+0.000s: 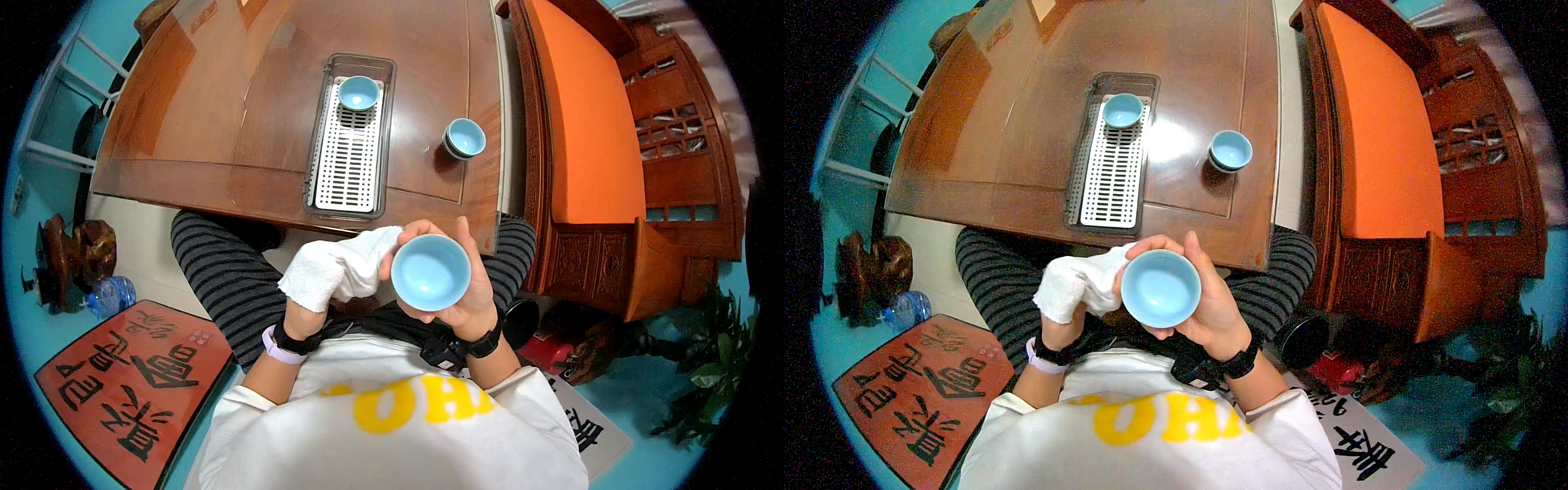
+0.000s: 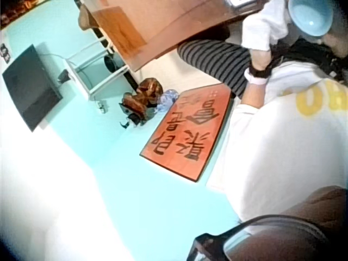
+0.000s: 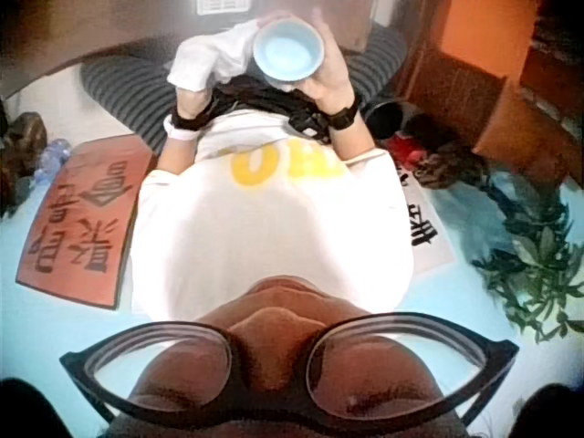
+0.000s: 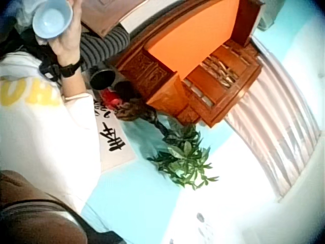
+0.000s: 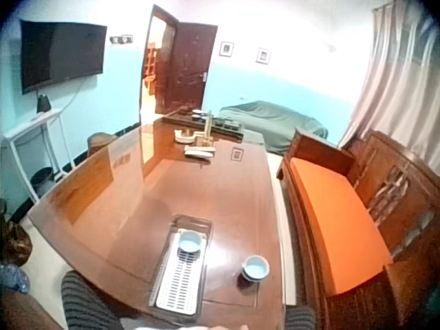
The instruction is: The person wipes a plastic tea tray and its drainage grate with a cloth, then wipes two small ceramic cups by hand, and finally cleans the surface of a small white table.
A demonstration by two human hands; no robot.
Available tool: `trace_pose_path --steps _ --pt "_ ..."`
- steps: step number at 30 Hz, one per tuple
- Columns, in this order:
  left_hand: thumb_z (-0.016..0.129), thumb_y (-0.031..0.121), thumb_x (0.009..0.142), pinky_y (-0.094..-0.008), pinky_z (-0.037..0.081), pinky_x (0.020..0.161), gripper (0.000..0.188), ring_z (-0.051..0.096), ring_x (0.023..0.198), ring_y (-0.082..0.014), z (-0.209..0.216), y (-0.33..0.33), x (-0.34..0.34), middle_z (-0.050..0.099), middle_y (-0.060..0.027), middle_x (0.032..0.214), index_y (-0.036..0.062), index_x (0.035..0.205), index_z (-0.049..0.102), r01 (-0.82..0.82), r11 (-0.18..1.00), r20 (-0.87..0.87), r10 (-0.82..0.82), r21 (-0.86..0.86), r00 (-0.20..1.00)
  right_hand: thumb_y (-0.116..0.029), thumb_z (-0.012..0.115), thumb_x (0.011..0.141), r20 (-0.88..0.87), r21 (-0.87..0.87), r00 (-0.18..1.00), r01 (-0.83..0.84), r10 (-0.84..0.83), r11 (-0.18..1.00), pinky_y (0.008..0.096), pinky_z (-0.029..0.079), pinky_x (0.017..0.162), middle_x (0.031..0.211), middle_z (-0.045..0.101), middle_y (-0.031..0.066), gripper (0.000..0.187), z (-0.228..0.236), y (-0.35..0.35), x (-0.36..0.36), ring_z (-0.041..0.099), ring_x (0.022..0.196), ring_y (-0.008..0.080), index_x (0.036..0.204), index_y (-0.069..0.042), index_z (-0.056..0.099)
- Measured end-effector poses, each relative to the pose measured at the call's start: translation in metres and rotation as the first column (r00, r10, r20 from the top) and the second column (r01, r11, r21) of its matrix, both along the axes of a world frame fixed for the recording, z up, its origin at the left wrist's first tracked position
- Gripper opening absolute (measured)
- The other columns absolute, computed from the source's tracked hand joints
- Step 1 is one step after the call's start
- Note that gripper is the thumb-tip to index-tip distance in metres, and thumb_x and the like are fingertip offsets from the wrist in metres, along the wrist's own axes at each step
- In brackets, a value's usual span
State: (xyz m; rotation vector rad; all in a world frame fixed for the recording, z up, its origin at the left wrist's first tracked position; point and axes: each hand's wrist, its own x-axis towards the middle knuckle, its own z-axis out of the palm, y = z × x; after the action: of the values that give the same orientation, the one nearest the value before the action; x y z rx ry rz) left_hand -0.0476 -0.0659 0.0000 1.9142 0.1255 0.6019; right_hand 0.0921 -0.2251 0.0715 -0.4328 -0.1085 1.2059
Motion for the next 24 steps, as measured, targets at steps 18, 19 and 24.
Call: trace_pose_path --steps 18,19,24 --pt "0.053 0.023 0.085 -0.0459 0.047 0.055 0.023 0.061 0.06 -0.0345 -0.074 -0.032 0.057 0.064 -0.0143 0.069 0.0069 0.075 0.066 0.357 0.851 -0.038 -0.372 0.384 0.927 -0.017 0.047 0.097 0.777 -0.523 0.602 0.452 0.185 0.723 0.0296 0.043 0.089 0.111 0.057 0.0083 0.03 0.01 0.079 0.054 0.055 0.104 0.0152 0.123 -0.002 0.049" --pt "0.053 0.022 0.084 -0.0456 0.047 0.057 0.021 0.061 0.062 -0.0346 -0.071 -0.031 0.056 0.063 -0.0143 0.07 0.0069 0.077 0.065 0.381 0.826 -0.097 -0.376 0.416 0.922 -0.018 0.047 0.097 0.793 -0.544 0.554 0.461 0.252 0.701 0.029 0.042 0.09 0.111 0.057 0.0074 0.029 0.011 0.083 0.058 0.054 0.105 0.0153 0.121 -0.002 0.051" --pt "0.054 0.017 0.08 -0.0437 0.047 0.067 0.013 0.059 0.075 -0.0343 -0.075 -0.022 0.05 0.061 -0.0139 0.08 0.008 0.085 0.061 0.314 0.88 0.029 -0.346 0.357 0.938 -0.013 0.049 0.094 0.85 -0.516 0.185 0.481 0.493 0.709 0.0321 0.044 0.088 0.111 0.059 0.0115 0.025 -0.022 0.106 0.088 0.057 0.102 0.0212 0.115 -0.001 0.058"
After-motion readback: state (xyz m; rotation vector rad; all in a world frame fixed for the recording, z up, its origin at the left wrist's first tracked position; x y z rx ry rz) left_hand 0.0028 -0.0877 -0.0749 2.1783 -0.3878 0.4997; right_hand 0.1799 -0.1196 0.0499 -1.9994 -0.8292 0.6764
